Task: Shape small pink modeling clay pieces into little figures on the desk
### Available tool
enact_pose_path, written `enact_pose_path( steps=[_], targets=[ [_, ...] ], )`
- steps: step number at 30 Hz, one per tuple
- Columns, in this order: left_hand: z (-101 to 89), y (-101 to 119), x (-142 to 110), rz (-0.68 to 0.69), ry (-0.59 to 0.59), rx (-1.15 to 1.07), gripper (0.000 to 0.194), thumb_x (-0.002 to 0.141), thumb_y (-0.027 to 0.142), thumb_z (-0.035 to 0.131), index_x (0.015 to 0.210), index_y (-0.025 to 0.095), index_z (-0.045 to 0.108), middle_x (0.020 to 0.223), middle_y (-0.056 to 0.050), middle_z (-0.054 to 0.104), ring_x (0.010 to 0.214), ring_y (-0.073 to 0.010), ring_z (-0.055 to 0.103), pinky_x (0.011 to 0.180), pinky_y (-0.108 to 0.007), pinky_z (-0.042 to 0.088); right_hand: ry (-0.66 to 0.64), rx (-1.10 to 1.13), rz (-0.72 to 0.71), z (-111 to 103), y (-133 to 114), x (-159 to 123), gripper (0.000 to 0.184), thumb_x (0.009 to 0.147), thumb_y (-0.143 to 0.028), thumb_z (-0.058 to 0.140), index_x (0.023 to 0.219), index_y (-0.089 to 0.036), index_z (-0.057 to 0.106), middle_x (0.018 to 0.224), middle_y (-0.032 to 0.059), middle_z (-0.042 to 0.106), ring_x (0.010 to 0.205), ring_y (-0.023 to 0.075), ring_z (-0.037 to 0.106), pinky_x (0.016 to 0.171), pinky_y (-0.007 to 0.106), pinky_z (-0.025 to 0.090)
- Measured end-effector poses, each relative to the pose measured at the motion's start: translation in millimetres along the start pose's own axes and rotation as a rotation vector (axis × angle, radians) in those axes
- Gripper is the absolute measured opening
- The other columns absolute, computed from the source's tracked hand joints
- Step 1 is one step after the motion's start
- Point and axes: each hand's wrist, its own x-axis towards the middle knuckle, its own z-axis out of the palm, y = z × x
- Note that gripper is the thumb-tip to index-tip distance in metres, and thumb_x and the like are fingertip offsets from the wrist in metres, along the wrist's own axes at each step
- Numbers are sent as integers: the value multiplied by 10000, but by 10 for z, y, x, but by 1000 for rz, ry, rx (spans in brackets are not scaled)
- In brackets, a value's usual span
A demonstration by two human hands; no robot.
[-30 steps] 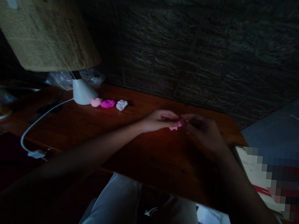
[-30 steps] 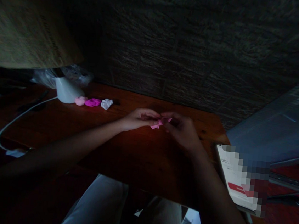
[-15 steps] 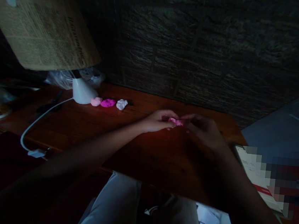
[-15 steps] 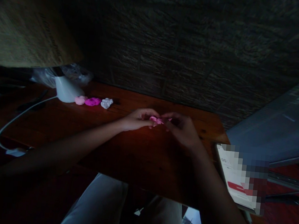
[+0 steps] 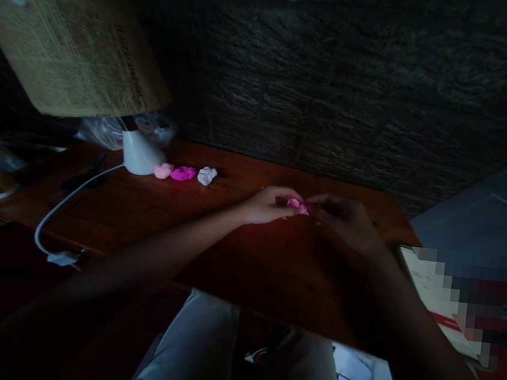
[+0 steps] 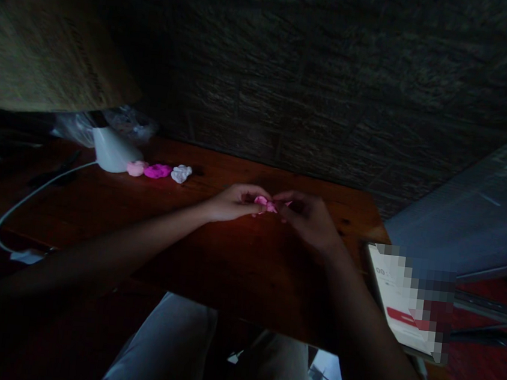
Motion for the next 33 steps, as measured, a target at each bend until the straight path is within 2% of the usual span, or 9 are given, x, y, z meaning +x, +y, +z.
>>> enact_pose_path(
  steps=[9, 12, 16, 19, 21, 27, 33],
  targets=[
    [-6, -22, 8, 23, 3, -6, 159, 789, 197, 746, 928, 127, 715, 758, 9, 641, 678, -80, 558, 656, -222, 437, 21, -34, 12, 62, -23, -2, 333, 814, -505, 773, 954, -204, 807, 839, 61, 774, 627, 158, 637, 594, 307, 521],
    [4, -8, 7, 7, 10, -59, 194, 792, 227, 765, 952, 128, 719, 801, -6, 666, 697, -83, 581, 660, -222, 456, 39, -22, 8, 75, -49, 3, 358, 801, -537, 779, 939, -207, 802, 861, 69, 784, 648, 169, 663, 586, 305, 550],
    [9, 25, 13, -45, 60, -169, 259, 813, 274, 775, 1037, 152, 727, 877, -27, 701, 765, -97, 622, 686, -222, 486, 168, 3, -12, 69, -78, 9, 410, 800, -548, 784, 1033, -212, 776, 986, 99, 795, 802, 226, 733, 606, 318, 593],
    [-1, 28, 29, -92, 90, -270, 254, 808, 259, 779, 1034, 155, 727, 845, -18, 696, 747, -92, 625, 686, -220, 491, 282, -60, -68, 75, -103, -8, 298, 837, -479, 769, 983, -219, 771, 973, 93, 795, 821, 231, 741, 687, 351, 610],
    [-9, 25, 39, -115, 103, -334, 239, 801, 228, 775, 1021, 150, 721, 849, -22, 702, 746, -93, 634, 696, -227, 498, 314, -130, -111, 93, -127, -32, 213, 873, -427, 740, 936, -226, 771, 943, 81, 794, 821, 224, 738, 738, 361, 601],
    [-2, 46, 39, -119, 159, -430, 206, 787, 158, 763, 984, 139, 706, 895, -30, 722, 778, -93, 659, 749, -247, 523, 290, -354, -208, 153, -219, -87, 186, 912, -414, 702, 924, -249, 786, 852, 53, 770, 673, 192, 670, 629, 344, 528],
    [25, 18, 33, -76, 132, -395, 246, 771, 167, 789, 1001, 144, 703, 839, -10, 721, 770, -90, 667, 754, -243, 522, 265, -434, -295, 202, -230, -71, 148, 925, -375, 674, 919, -282, 788, 845, 50, 756, 675, 202, 664, 664, 374, 544]
  ],
)
